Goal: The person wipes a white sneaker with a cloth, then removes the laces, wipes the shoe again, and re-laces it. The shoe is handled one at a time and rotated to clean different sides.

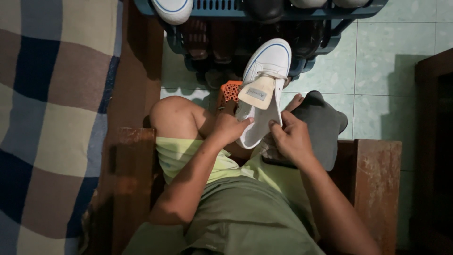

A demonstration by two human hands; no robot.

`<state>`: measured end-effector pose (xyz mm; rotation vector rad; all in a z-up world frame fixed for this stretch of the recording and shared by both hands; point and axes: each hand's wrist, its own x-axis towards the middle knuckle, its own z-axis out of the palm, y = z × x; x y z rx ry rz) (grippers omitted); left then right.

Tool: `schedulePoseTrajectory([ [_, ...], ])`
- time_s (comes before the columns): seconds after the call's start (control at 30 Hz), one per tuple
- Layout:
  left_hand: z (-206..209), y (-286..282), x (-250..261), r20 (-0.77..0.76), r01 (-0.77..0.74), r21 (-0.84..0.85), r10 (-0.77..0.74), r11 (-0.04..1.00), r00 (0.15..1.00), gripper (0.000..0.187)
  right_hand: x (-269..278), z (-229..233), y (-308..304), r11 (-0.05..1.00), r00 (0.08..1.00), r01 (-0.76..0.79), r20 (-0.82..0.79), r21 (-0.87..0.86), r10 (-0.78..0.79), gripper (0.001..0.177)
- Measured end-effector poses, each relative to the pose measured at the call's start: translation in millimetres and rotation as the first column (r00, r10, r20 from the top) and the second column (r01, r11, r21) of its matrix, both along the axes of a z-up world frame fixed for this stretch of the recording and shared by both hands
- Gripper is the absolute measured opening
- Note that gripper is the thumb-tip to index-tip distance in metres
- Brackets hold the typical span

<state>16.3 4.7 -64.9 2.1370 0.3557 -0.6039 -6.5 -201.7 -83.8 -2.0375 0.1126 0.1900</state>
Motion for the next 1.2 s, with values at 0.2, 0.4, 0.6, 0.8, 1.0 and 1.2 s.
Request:
schedulePoseTrajectory([
  [0.2,-11.5,-3.5,-1.8,0.089,-0.035,0.044,0.031,0.998,0.996,0.072,-0.9,6.0,6.1,1.0,1.0,0.001,0.021,0.009,-0.002,0.008],
  [0.4,19.5,-14.0,-21.6,0.589,-0.083,0.162,-0.029,0.983,0.808,0.084,9.4,26.5,9.7,0.978,0.996,0.063,0.072,-0.197,-0.05,0.015],
  [0.6,41.6,-25.3,-46.6,0.836,0.282,0.434,-0.499,0.856,0.228,0.024,14.7,38.5,6.3,0.935,0.98,-0.034,0.173,-0.354,0.101,0.014],
  [0.8,36.3,-9.4,-54.2,0.753,0.366,0.374,-0.509,0.852,0.417,0.009,11.4,50.7,-2.4,0.892,0.995,-0.095,-0.038,-0.443,0.087,0.027],
  [1.0,68.6,11.2,-27.0,-0.169,-0.354,-0.814,0.397,0.459,0.902,0.024,7.0,54.3,-7.9,0.927,0.996,-0.071,-0.074,-0.369,0.047,0.028],
  [1.2,43.7,18.9,-21.2,-0.286,-0.444,-0.851,0.462,0.28,0.84,0.022,6.6,71.9,-4.2,0.942,0.997,-0.052,-0.073,-0.332,0.029,0.031],
])
